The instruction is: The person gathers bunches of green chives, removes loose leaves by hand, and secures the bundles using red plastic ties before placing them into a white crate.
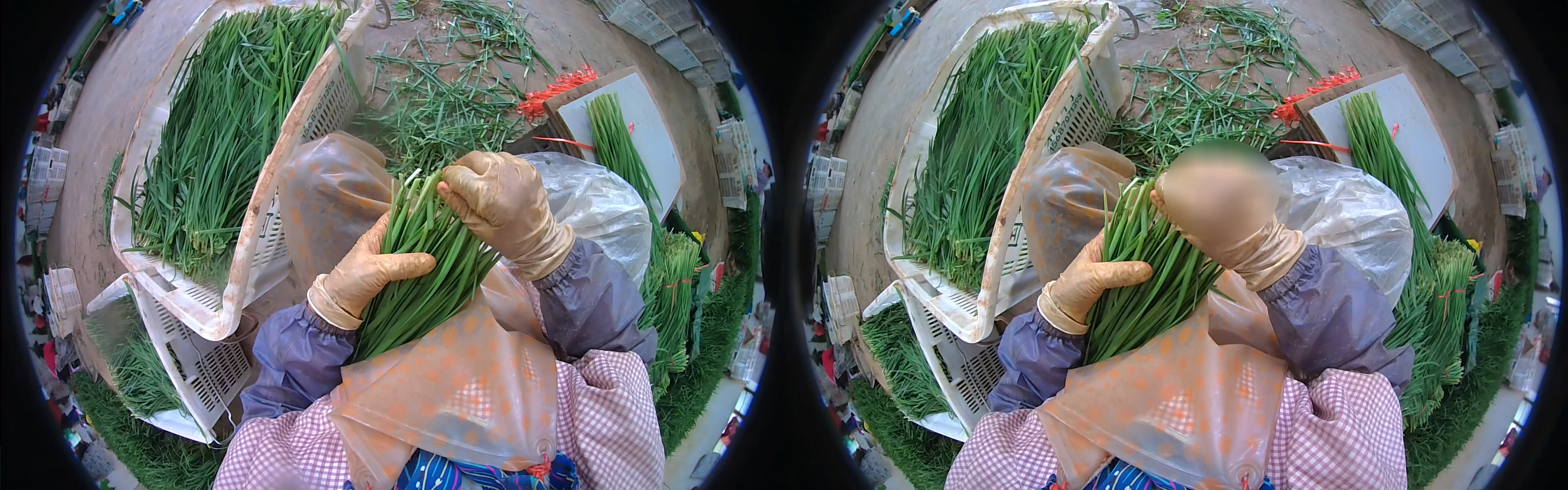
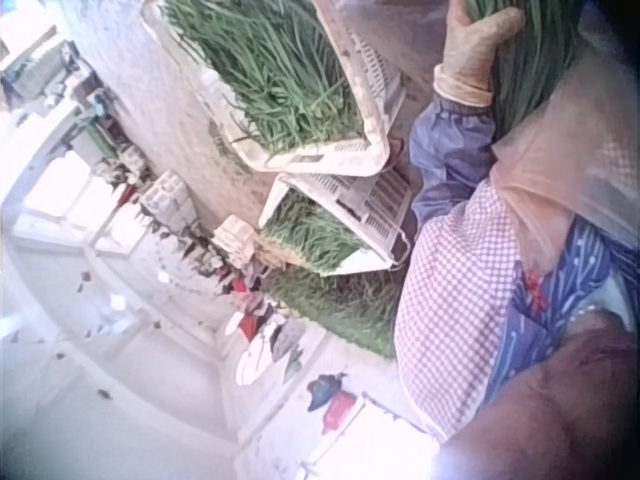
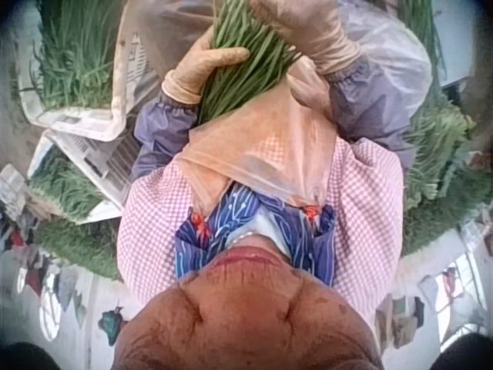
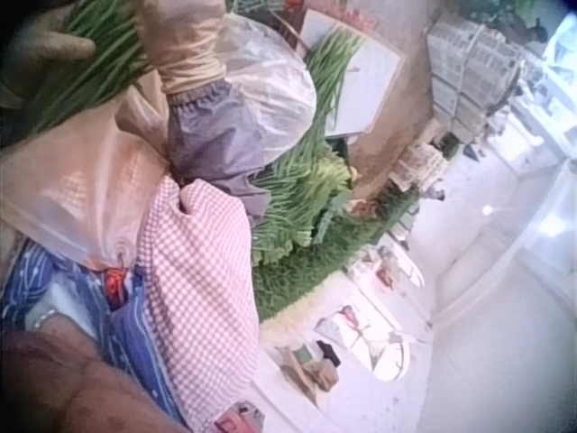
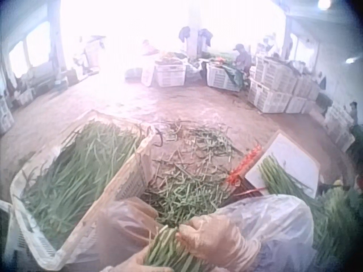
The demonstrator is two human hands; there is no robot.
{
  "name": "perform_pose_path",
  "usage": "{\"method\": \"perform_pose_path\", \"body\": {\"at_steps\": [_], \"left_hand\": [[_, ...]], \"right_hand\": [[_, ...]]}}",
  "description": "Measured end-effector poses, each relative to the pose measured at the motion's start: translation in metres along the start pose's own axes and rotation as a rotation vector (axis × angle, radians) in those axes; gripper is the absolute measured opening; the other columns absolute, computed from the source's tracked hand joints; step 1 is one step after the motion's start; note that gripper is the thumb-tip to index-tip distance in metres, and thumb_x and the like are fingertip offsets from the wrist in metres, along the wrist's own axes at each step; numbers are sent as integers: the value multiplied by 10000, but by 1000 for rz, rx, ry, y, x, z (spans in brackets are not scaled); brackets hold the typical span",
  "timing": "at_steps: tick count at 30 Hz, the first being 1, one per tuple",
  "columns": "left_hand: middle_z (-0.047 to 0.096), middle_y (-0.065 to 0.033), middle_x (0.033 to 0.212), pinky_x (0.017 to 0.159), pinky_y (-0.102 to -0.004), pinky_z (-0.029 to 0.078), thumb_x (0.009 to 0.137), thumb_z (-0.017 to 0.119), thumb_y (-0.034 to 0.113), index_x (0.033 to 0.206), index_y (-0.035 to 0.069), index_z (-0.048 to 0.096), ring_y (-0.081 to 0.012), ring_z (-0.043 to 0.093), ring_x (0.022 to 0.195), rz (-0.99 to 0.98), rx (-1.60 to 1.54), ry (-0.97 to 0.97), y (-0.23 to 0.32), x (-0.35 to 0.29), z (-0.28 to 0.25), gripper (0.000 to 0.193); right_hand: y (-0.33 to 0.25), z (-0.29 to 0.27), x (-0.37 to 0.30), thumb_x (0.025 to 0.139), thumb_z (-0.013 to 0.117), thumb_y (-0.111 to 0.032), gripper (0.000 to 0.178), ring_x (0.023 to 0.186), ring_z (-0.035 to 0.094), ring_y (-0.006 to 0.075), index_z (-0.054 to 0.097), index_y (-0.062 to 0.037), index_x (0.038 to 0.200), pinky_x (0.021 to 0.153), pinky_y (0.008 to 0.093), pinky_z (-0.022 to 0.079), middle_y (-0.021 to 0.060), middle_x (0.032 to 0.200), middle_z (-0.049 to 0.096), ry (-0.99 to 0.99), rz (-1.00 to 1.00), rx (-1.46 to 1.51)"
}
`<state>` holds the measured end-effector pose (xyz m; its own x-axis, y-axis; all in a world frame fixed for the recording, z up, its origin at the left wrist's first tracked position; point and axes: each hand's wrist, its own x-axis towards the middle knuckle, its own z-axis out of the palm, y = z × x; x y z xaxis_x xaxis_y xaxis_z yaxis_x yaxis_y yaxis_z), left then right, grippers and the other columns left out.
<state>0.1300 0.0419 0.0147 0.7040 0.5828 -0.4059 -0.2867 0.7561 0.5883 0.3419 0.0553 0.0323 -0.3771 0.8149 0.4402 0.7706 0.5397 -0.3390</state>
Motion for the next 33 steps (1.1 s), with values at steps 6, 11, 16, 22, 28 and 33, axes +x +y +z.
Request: {"method": "perform_pose_path", "body": {"at_steps": [6, 11, 16, 22, 28, 33], "left_hand": [[582, -47, 1200, 932, -313, 471, 808, 704, 20, 1340, 45, 432, -153, 575, 1055, 12, 24, 20, -3, 3, -1, 598], [582, -47, 1200, 929, -309, 474, 816, 700, 22, 1338, 45, 437, -149, 578, 1050, 8, 11, 40, -6, 2, -4, 585], [584, -53, 1207, 939, -308, 472, 818, 680, -8, 1354, 45, 425, -150, 577, 1070, 1, -40, -4, 0, -1, 5, 596], [562, -50, 1247, 966, -313, 456, 812, 666, -31, 1377, 58, 410, -157, 555, 1112, 29, -19, 22, -4, 1, 0, 627], [553, -35, 1260, 969, -309, 453, 808, 668, -42, 1391, 75, 399, -149, 546, 1118, 93, 16, 65, -13, 1, 2, 653], [572, -50, 1234, 947, -304, 468, 812, 678, -29, 1395, 71, 392, -152, 566, 1085, 45, -44, -5, -8, 0, -2, 657]], "right_hand": [[9, 9, -1, 811, 665, -133, 98, 581, 565, 290, 587, -79, 783, 508, 393, 451, 85, 670, 542, 71, -93, -140], [18, 19, 4, 834, 672, -136, 140, 542, 565, 253, 581, -73, 748, 482, 353, 457, 81, 631, 549, 216, 21, -107], [73, -22, 4, 844, 672, -93, 68, 609, 526, 111, 637, -38, 823, 573, 259, 465, 14, 735, 604, 514, 625, 121], [-34, -24, 9, 803, 732, -233, 222, 586, 627, 249, 651, -54, 905, 558, 347, 498, 111, 669, 624, -108, 174, 116], [-29, 8, 3, 838, 646, -117, 69, 564, 617, 286, 620, -61, 868, 528, 380, 474, 144, 661, 605, -83, 233, 68], [48, -20, 17, 895, 604, -64, 47, 600, 582, 98, 643, -47, 914, 521, 254, 473, 49, 707, 627, 206, 449, -51]]}}
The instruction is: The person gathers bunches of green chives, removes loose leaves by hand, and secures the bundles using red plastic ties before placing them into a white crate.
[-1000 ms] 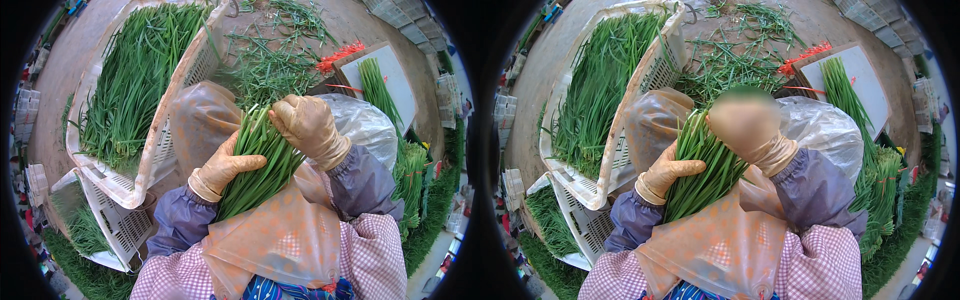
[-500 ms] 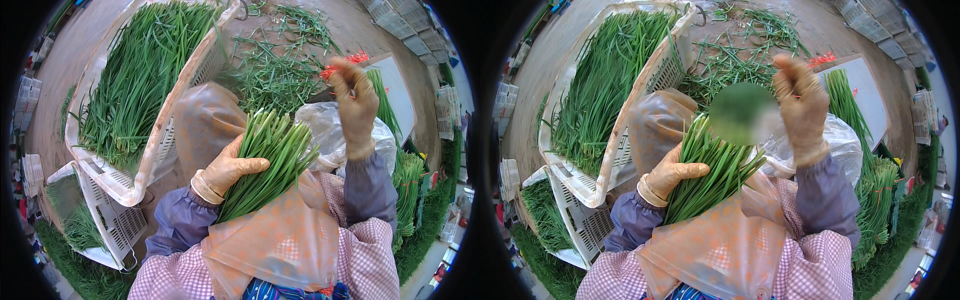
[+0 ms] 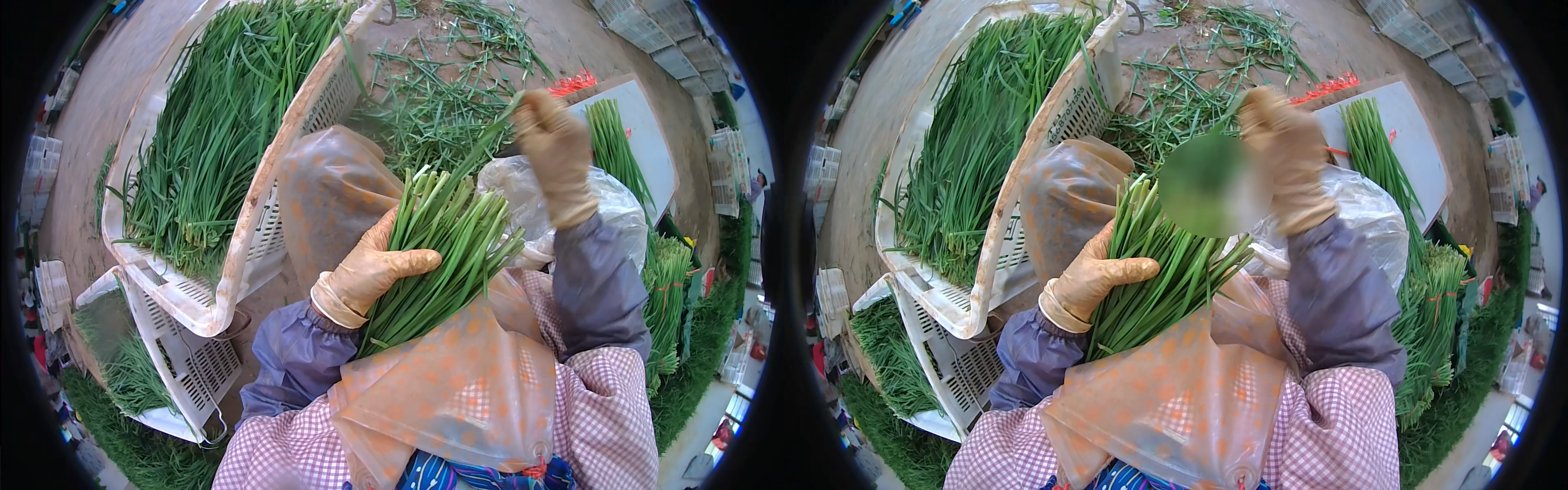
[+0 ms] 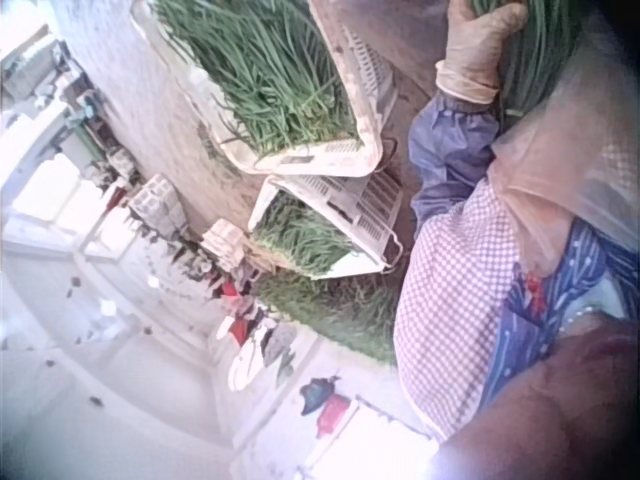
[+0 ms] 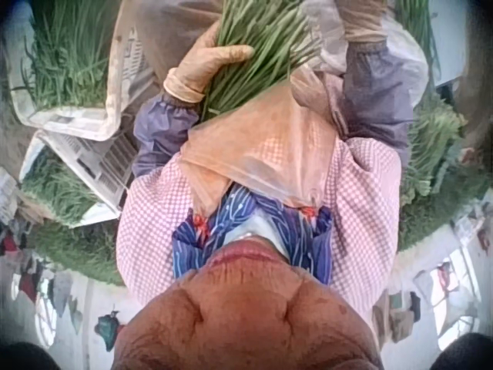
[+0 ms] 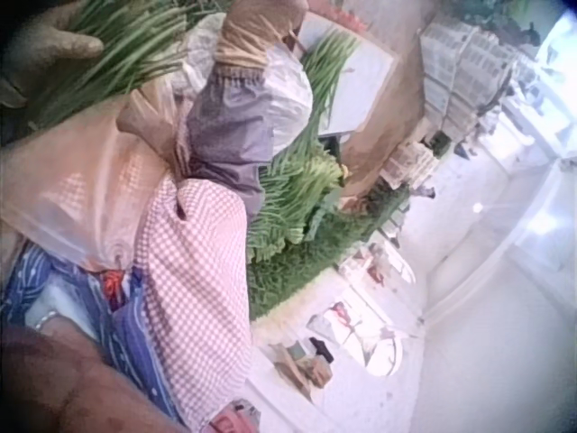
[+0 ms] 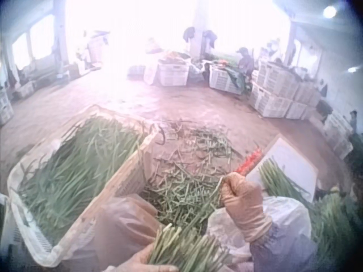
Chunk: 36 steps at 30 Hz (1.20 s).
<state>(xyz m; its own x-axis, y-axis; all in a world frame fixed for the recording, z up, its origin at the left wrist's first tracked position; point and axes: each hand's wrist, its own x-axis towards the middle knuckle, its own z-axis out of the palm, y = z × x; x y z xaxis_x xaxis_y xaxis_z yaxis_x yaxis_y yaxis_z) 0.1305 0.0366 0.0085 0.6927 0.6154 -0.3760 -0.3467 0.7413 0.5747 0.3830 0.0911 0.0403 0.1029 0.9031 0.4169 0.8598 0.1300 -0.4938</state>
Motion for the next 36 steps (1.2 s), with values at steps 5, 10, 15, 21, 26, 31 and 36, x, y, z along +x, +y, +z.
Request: {"method": "perform_pose_path", "body": {"at_steps": [5, 10, 15, 21, 26, 31, 36], "left_hand": [[558, -73, 1260, 962, -322, 460, 818, 665, -29, 1406, 66, 371, -175, 560, 1113, -30, 28, -21, 8, -1, 2, 665], [550, -85, 1278, 976, -340, 449, 816, 660, -23, 1415, 67, 364, -194, 554, 1135, -44, 32, -27, 8, -1, 3, 674], [555, -89, 1274, 976, -340, 450, 817, 668, -3, 1399, 58, 386, -195, 557, 1130, -27, 63, -19, 5, 2, 0, 650], [563, -86, 1261, 966, -341, 456, 816, 679, 27, 1374, 43, 415, -190, 569, 1107, -72, 78, -7, 8, 2, 5, 617], [572, -84, 1246, 956, -340, 463, 804, 689, 25, 1362, 45, 428, -188, 580, 1084, -31, 39, -24, 7, 2, 4, 616], [585, -93, 1203, 932, -326, 478, 938, 590, 259, 1315, 29, 469, -184, 583, 1066, -33, 61, -144, 11, 3, -3, 457], [594, -71, 1141, 914, -331, 486, 959, 551, 305, 1217, 57, 516, -181, 585, 1031, -66, -413, -252, 9, -2, 22, 360]], "right_hand": [[43, -15, 3, 921, 584, -133, 146, 595, 590, 107, 642, 1, 927, 554, 220, 475, 37, 713, 647, -31, 396, 431], [106, -35, -9, 909, 543, -142, 163, 645, 639, 165, 592, -23, 1009, 541, 296, 533, 101, 826, 671, 196, 850, 1042], [85, -53, 2, 937, 564, -213, 329, 701, 574, 121, 566, 15, 1174, 596, 248, 486, 61, 926, 651, -270, 589, 1567], [97, -52, 31, 965, 537, -178, 364, 654, 478, 101, 521, 53, 1246, 588, 256, 449, 19, 830, 559, -48, 366, 1706], [6, -29, 26, 948, 541, -176, 310, 769, 665, 179, 565, 17, 1190, 692, 299, 576, 103, 952, 660, -227, 214, 1839], [-69, -28, -13, 871, 612, -82, 157, 583, 590, 85, 651, 15, 987, 490, 185, 447, 91, 830, 677, -1052, 231, 1370], [-67, -11, -24, 916, 565, -96, 163, 522, 448, 13, 643, 1, 1021, 462, 151, 344, 14, 726, 623, -930, 560, 1339]]}}
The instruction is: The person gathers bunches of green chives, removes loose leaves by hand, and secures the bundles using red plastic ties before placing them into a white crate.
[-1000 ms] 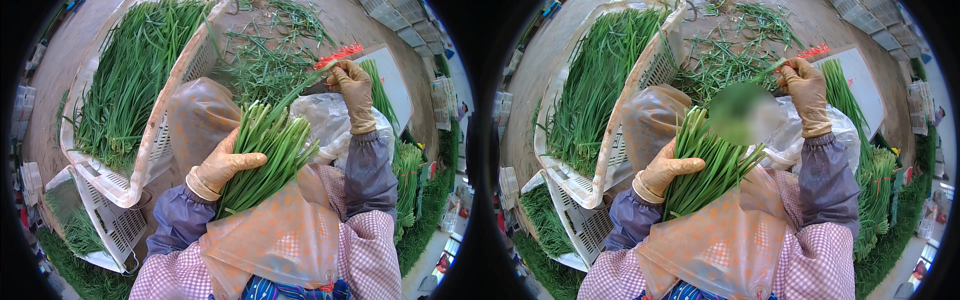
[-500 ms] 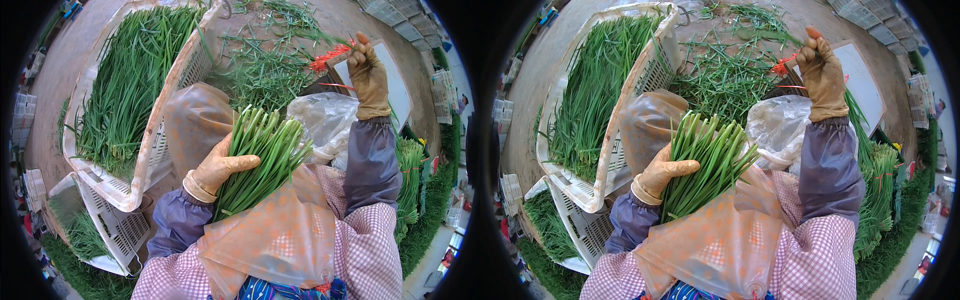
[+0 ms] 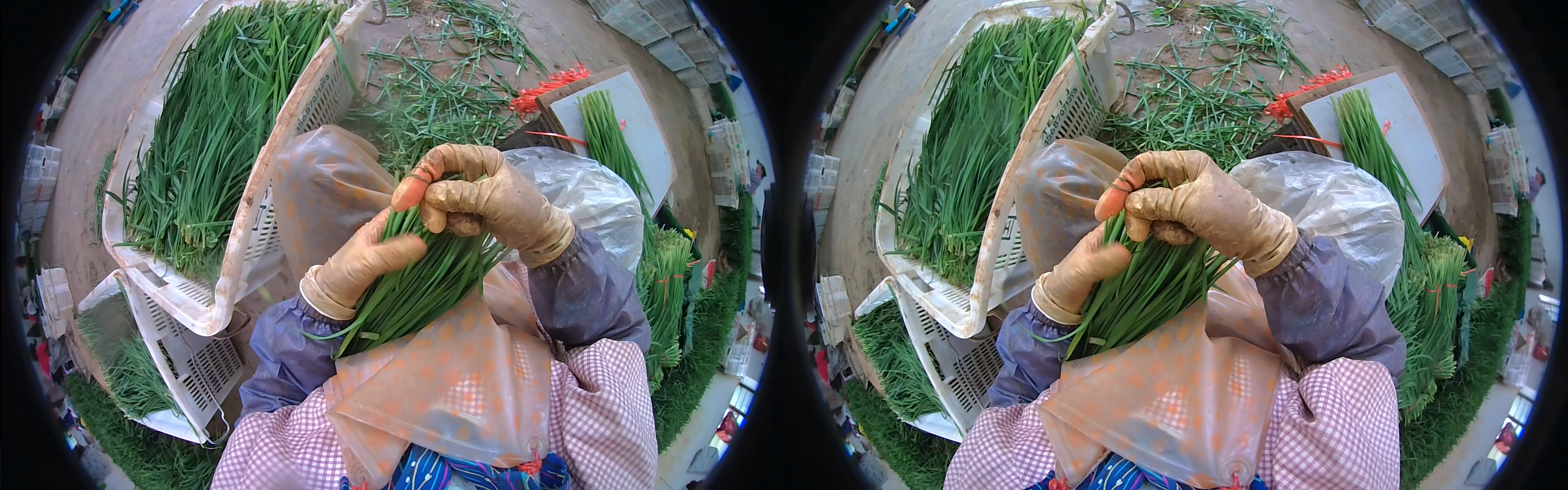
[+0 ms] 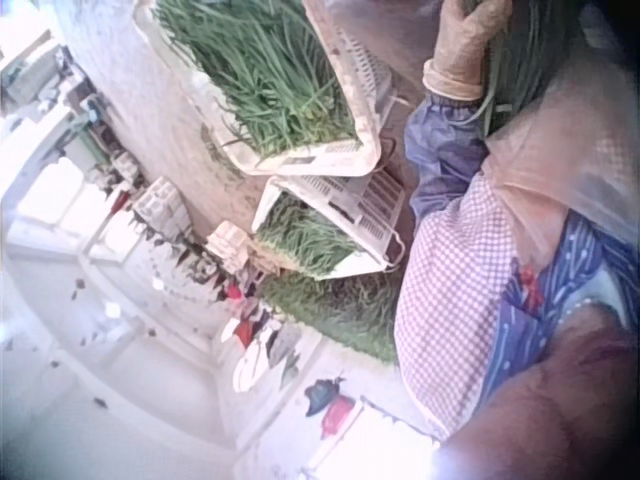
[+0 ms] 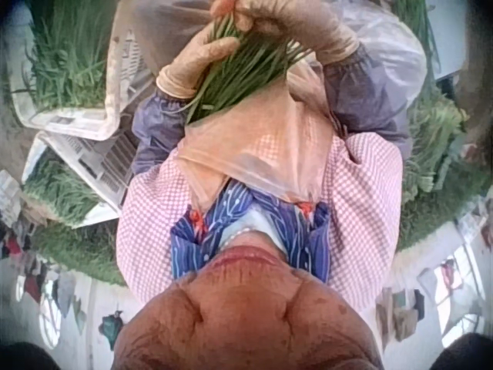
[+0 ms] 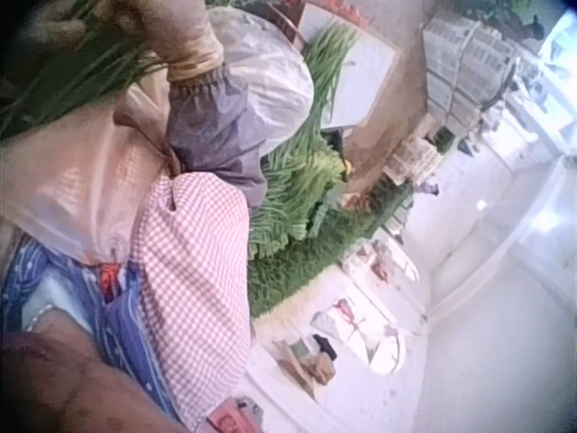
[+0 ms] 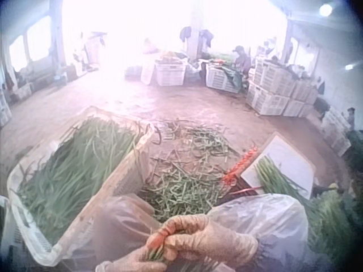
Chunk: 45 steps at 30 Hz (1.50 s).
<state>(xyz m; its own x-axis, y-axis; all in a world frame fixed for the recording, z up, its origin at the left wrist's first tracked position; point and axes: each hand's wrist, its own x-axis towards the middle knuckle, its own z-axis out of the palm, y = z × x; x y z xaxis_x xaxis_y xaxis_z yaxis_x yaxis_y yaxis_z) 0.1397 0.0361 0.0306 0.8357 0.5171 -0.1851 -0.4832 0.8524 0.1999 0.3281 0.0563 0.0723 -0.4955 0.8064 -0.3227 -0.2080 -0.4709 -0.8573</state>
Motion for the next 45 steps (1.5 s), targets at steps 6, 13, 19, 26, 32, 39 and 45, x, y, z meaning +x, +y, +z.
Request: {"method": "perform_pose_path", "body": {"at_steps": [6, 13, 19, 26, 32, 39, 45], "left_hand": [[526, -73, 1241, 979, -330, 439, 920, 596, 182, 1331, 25, 411, -182, 545, 1118, -2, 335, 80, -1, -3, -15, 478], [516, -40, 1289, 992, -305, 426, 946, 575, 177, 1417, 59, 356, -147, 511, 1165, -11, 364, -53, -2, 0, -30, 532], [538, -49, 1273, 974, -297, 439, 933, 598, 170, 1393, 50, 392, -142, 527, 1140, -25, 438, 108, -1, -1, -18, 519], [567, -42, 1217, 913, -291, 482, 922, 617, 166, 1364, 50, 414, -134, 573, 1061, -34, 385, 154, -3, 1, -25, 500], [571, -45, 1204, 906, -290, 486, 915, 628, 178, 1357, 46, 414, -135, 578, 1053, -45, 348, 139, 0, 0, -22, 509], [539, -74, 1280, 968, -314, 455, 918, 614, 161, 1389, 42, 382, -160, 549, 1130, -65, 341, 108, 1, 1, -25, 538], [528, -78, 1301, 978, -319, 453, 920, 609, 146, 1397, 43, 366, -167, 541, 1147, -12, 352, 106, -2, 0, -30, 546]], "right_hand": [[8, 7, 0, 928, 532, -75, 199, 516, 459, 14, 626, 22, 1074, 465, 146, 362, 20, 740, 637, 177, -45, 17], [0, 3, -6, 932, 538, -80, 212, 469, 511, 31, 657, 5, 1086, 449, 158, 426, 57, 793, 690, 286, -107, -249], [-32, -90, -35, 946, 568, -266, 250, 536, 569, 50, 692, -86, 1067, 482, 179, 471, 38, 756, 698, 721, -624, -403], [-7, -28, 5, 874, 664, -271, 259, 826, 656, 236, 680, -22, 943, 732, 325, 515, 124, 871, 682, 365, -649, -924], [-3, -25, 2, 862, 671, -220, 237, 615, 563, 253, 607, 4, 819, 565, 360, 435, 134, 674, 563, 330, -394, -1081], [2, -37, -5, 848, 689, -127, 136, 643, 561, 135, 648, 0, 870, 607, 297, 468, 66, 705, 600, 236, -304, -923], [18, -21, 1, 846, 689, -129, 129, 702, 595, 108, 688, 0, 852, 657, 266, 489, 45, 778, 681, 444, -290, -633]]}}
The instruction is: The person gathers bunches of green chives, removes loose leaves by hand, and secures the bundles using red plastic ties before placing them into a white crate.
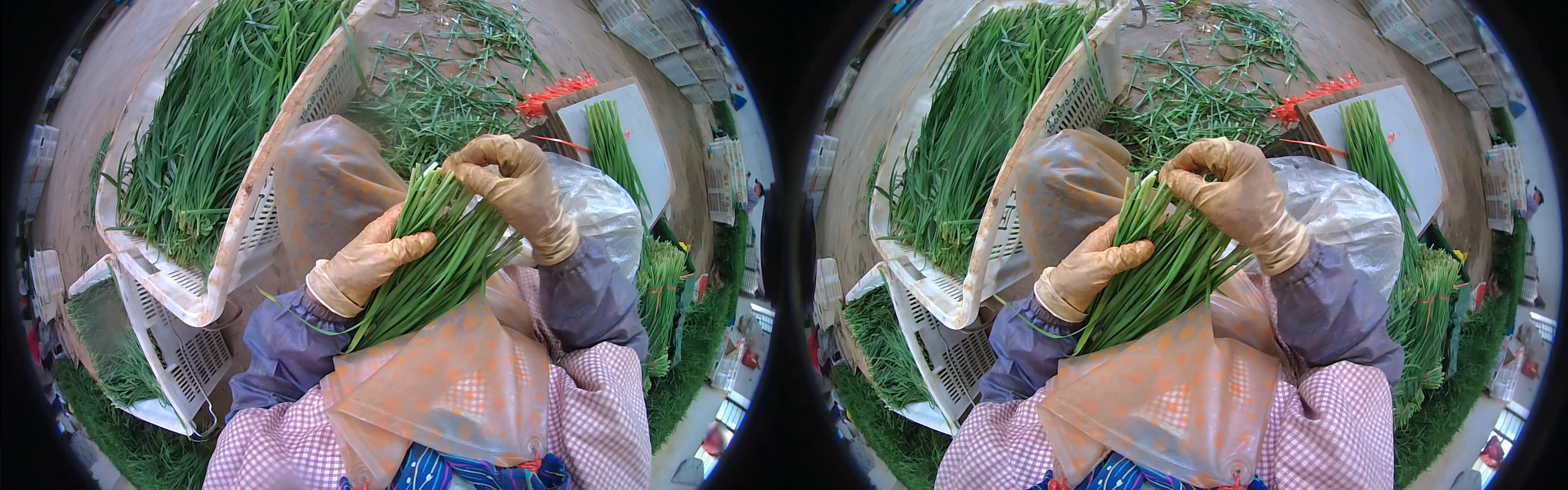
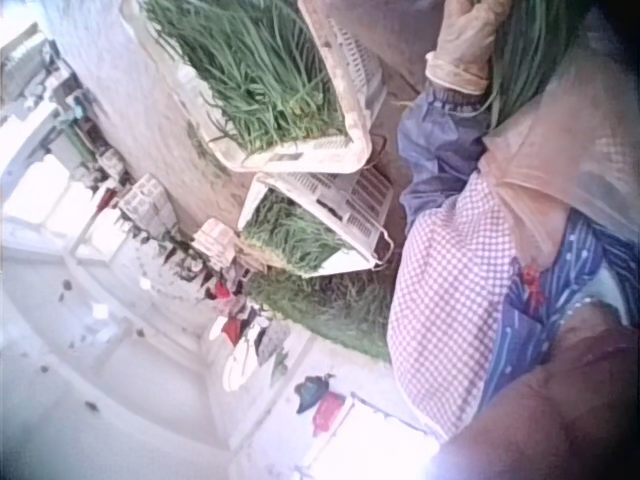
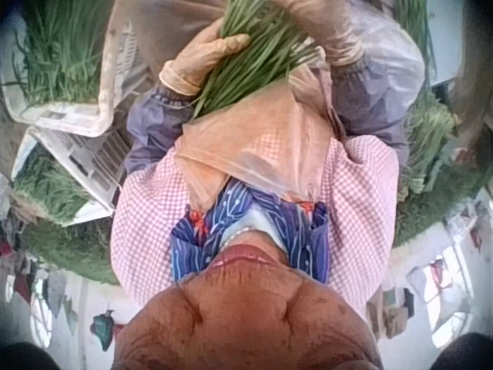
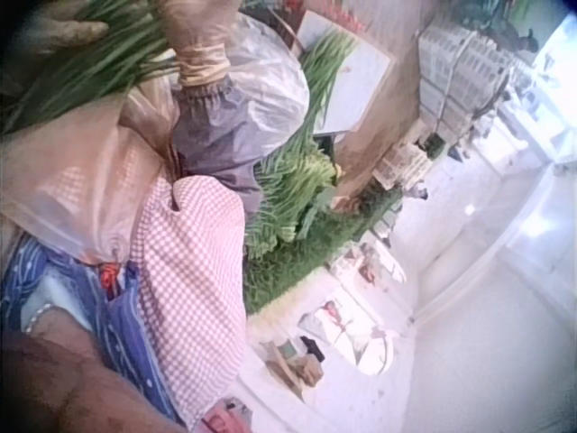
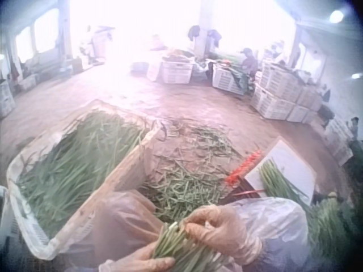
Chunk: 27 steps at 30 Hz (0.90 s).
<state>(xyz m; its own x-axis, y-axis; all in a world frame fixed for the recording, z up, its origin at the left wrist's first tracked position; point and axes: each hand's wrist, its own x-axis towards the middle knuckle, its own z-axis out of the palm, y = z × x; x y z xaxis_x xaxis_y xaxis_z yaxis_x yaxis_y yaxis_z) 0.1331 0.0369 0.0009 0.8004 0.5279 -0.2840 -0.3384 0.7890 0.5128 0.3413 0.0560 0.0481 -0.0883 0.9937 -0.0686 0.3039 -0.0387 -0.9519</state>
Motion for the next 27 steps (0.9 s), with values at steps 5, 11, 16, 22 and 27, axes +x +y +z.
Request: {"method": "perform_pose_path", "body": {"at_steps": [5, 11, 16, 22, 27], "left_hand": [[535, -61, 1283, 959, -306, 462, 923, 605, 139, 1385, 40, 381, -155, 548, 1119, -5, 13, 28, -2, 3, 2, 523], [568, -75, 1262, 968, -310, 455, 908, 624, 150, 1343, 29, 448, -173, 567, 1117, -71, -15, -13, 5, 5, 2, 485], [599, -79, 1201, 927, -312, 490, 890, 645, 144, 1304, 28, 474, -167, 598, 1061, -139, -13, 6, 13, 1, 0, 463], [588, -84, 1212, 937, -315, 489, 872, 662, 139, 1320, 19, 452, -166, 599, 1060, -149, -94, -72, 9, 4, -5, 509], [578, -94, 1237, 952, -315, 484, 874, 654, 131, 1345, 11, 427, -174, 592, 1088, -187, -98, -60, 12, 4, -2, 536]], "right_hand": [[20, -30, 21, 887, 659, -185, 147, 719, 637, 112, 703, -44, 877, 696, 272, 517, 60, 791, 692, 482, -76, 376], [2, -14, 32, 924, 597, -296, 299, 918, 645, 218, 656, -27, 1040, 831, 337, 506, 112, 963, 682, -134, -415, -123], [-1, 3, 32, 887, 636, -198, 219, 832, 643, 226, 655, -2, 985, 725, 328, 495, 129, 882, 658, -457, -250, -268], [16, -5, 18, 914, 608, -144, 199, 769, 642, 125, 679, -17, 1048, 722, 265, 524, 61, 840, 692, -310, -2, -2], [20, -17, 6, 944, 582, -249, 317, 919, 631, 132, 620, -36, 1175, 812, 267, 497, 89, 1051, 671, -299, 44, 110]]}}
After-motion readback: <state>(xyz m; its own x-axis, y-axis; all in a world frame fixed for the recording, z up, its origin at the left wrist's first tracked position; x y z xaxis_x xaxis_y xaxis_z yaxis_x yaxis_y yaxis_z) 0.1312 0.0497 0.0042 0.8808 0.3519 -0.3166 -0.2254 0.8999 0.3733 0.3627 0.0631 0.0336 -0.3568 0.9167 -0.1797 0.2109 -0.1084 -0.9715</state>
